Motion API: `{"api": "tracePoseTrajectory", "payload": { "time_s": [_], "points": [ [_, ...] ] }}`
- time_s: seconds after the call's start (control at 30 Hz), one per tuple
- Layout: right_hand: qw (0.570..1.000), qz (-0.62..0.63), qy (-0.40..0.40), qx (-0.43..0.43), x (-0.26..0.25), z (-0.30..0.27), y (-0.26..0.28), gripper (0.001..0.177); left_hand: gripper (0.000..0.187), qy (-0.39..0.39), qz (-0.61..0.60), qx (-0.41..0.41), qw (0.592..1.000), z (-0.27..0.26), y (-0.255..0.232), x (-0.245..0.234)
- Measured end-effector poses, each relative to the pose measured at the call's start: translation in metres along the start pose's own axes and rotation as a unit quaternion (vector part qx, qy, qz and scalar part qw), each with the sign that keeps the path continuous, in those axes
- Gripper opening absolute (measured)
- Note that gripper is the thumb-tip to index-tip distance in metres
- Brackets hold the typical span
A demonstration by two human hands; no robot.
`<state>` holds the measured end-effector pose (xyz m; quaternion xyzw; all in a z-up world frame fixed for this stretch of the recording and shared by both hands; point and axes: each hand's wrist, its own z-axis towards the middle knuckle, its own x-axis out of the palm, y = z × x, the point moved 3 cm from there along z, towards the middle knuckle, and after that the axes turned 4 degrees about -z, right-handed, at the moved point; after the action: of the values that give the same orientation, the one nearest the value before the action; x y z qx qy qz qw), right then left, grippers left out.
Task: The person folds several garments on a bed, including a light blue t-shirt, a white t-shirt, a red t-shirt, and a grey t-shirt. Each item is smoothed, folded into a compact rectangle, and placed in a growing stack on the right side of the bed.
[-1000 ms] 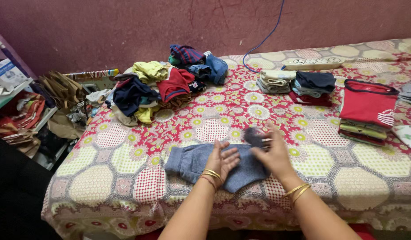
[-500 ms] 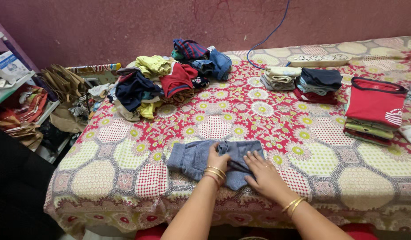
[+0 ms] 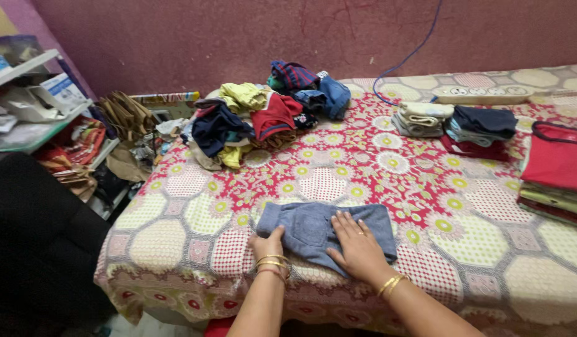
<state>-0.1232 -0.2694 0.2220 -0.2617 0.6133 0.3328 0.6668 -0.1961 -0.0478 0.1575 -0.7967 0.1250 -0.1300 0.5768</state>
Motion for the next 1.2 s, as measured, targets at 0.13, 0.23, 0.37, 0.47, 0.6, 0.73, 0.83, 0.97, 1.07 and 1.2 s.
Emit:
{"api": "tracePoseTrajectory", "payload": {
  "time_s": [0.13, 0.23, 0.37, 0.47, 0.6, 0.73, 0.83, 0.97, 1.07, 1.2],
  "points": [
    [0.999, 0.038, 0.012, -0.014, -0.004, -0.002, -0.003, 0.082, 0.089, 0.096, -0.138, -0.029, 0.985, 0.008, -0.008, 0.018],
    [0.998, 0.051, 0.020, 0.002, -0.009, -0.007, -0.016, 0.078, 0.073, 0.060, -0.087, 0.078, 0.991, -0.010, -0.022, 0.041],
    [0.994, -0.002, 0.032, 0.103, 0.006, -0.024, -0.043, 0.065, 0.074, 0.145, -0.101, 0.202, 0.963, -0.052, -0.038, 0.084],
    [0.996, 0.053, -0.053, 0.043, 0.030, -0.033, -0.065, 0.068, 0.066, 0.146, 0.026, 0.348, 0.926, -0.098, -0.048, 0.109],
    [0.908, 0.340, -0.210, 0.127, 0.059, -0.045, -0.112, 0.033, 0.059, 0.281, 0.304, 0.397, 0.819, -0.154, -0.043, 0.119],
    [0.708, 0.607, -0.250, 0.261, 0.069, -0.061, -0.141, 0.034, 0.055, 0.366, 0.409, 0.430, 0.717, -0.176, -0.027, 0.110],
    [0.670, 0.653, -0.214, 0.279, 0.051, -0.054, -0.141, 0.044, 0.040, 0.339, 0.373, 0.450, 0.737, -0.154, -0.030, 0.110],
    [0.691, 0.626, -0.114, 0.342, 0.024, -0.043, -0.130, 0.057, 0.047, 0.238, 0.349, 0.524, 0.740, -0.131, -0.034, 0.103],
    [0.742, 0.568, -0.077, 0.348, 0.010, -0.034, -0.123, 0.063, 0.059, 0.338, 0.419, 0.543, 0.644, -0.136, -0.020, 0.093],
    [0.671, 0.657, 0.013, 0.344, 0.007, -0.020, -0.119, 0.054, 0.061, 0.365, 0.429, 0.538, 0.627, -0.131, -0.012, 0.080]
  ]
}}
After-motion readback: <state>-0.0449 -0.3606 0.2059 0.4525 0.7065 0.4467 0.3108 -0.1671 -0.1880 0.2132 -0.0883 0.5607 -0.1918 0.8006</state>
